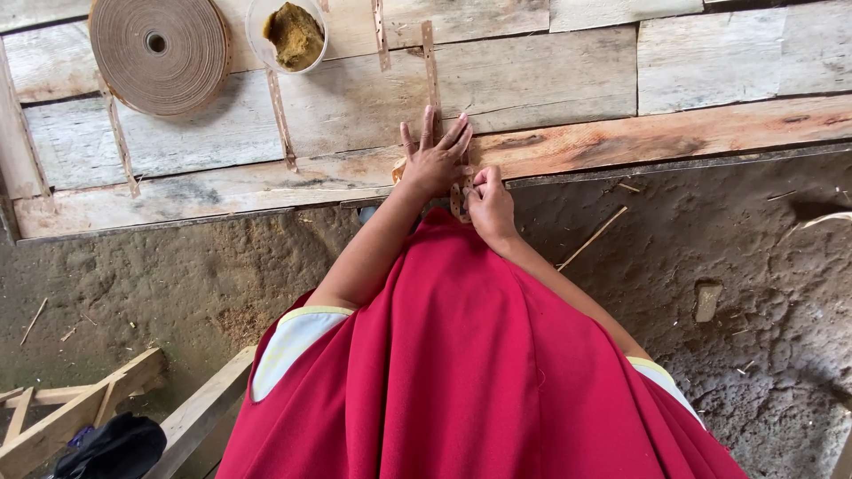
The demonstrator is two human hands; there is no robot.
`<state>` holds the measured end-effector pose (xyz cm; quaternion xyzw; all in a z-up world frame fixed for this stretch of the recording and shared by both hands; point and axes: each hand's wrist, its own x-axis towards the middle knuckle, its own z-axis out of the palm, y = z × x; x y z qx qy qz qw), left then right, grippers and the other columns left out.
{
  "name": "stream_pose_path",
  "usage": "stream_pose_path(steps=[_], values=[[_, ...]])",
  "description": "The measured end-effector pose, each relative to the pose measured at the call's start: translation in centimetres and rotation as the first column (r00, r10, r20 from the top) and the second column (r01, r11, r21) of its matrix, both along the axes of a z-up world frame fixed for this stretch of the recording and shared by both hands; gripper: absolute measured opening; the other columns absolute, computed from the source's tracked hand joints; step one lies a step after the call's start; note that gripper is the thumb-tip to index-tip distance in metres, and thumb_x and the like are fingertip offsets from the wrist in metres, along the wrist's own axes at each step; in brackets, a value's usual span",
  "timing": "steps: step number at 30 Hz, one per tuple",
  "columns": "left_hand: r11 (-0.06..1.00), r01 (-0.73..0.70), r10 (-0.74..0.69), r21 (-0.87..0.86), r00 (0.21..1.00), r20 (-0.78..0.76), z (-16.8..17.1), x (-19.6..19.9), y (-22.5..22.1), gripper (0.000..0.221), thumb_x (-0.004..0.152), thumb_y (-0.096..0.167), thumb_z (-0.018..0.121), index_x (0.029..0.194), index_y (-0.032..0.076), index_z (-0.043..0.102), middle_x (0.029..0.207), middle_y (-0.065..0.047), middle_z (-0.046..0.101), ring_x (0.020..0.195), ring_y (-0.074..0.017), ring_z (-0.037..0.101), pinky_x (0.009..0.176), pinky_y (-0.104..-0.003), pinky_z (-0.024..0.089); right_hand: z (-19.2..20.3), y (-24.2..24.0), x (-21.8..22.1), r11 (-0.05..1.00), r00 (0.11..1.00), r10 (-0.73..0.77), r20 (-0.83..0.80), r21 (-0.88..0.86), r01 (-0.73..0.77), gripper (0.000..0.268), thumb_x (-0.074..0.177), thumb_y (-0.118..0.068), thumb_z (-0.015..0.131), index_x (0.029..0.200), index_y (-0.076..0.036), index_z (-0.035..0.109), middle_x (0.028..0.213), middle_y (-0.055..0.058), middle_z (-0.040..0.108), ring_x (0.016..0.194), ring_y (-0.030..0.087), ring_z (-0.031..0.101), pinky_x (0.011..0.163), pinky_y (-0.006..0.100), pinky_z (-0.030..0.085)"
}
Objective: The person applies a brown paste from a container onto thin strips of material and presses them onto a wooden plank roof surface. They repeat this process across multiple sections of the roof, smoothing each strip into place.
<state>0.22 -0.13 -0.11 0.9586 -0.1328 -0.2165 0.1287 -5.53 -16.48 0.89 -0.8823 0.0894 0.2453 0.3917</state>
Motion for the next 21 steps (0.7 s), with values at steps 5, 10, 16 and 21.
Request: stream_pose_path(steps=[5, 10, 16, 21], values=[[1.000, 0.011, -0.011, -0.007, 1.000, 0.018, -0.4, 0.2, 0.1, 0.088, 0.093, 0.064, 0.060, 0.165, 0.031, 0.023, 0.173, 0.014, 0.006, 0.154, -0.0447, -0.014, 0.114, -0.083, -0.003, -1.9, -0.4, 0.4, 1.000, 0.999, -0.019, -0.046, -0.008, 0.019, 0.022, 0.094, -0.029, 0.062, 0.106, -0.024, 0.043, 0.073, -0.006, 0.073, 0.080, 0.021, 0.074, 0.080, 0.039, 0.054], [0.999, 0.027, -0.027, -0.019, 1.000, -0.015, 0.2, 0.1, 0.3, 0.101, 0.086, 0.072, 0.064, 0.166, 0.028, 0.021, 0.173, 0.013, 0.002, 0.153, -0.0467, -0.016, 0.115, -0.083, -0.004, 0.1, 0.1, 0.0, 1.000, 0.999, 0.011, -0.037, 0.006, -0.010, 0.022, 0.095, -0.025, 0.059, 0.109, -0.019, 0.044, 0.090, 0.008, 0.075, 0.097, 0.037, 0.070, 0.086, 0.050, 0.052], [1.000, 0.024, -0.025, -0.017, 0.999, -0.040, 1.3, -0.1, 0.2, 0.113, 0.078, 0.071, 0.073, 0.166, 0.028, 0.018, 0.173, 0.013, 0.000, 0.153, -0.0463, -0.016, 0.115, -0.083, -0.004, 1.2, 0.3, 0.3, 0.989, 0.991, 0.120, -0.053, -0.082, -0.124, 0.020, 0.096, -0.026, 0.051, 0.111, -0.022, 0.037, 0.099, 0.020, 0.070, 0.101, 0.047, 0.066, 0.088, 0.057, 0.050], [1.000, 0.016, -0.017, -0.018, 0.998, -0.065, 1.0, 0.0, 0.1, 0.110, 0.081, 0.066, 0.075, 0.167, 0.027, 0.018, 0.173, 0.012, -0.001, 0.152, -0.0470, -0.019, 0.114, -0.082, -0.005, 1.5, 0.0, 1.3, 0.929, 0.940, 0.341, 0.024, -0.164, -0.333, 0.019, 0.097, -0.014, 0.051, 0.109, -0.017, 0.036, 0.084, 0.026, 0.068, 0.087, 0.053, 0.068, 0.076, 0.059, 0.050]])
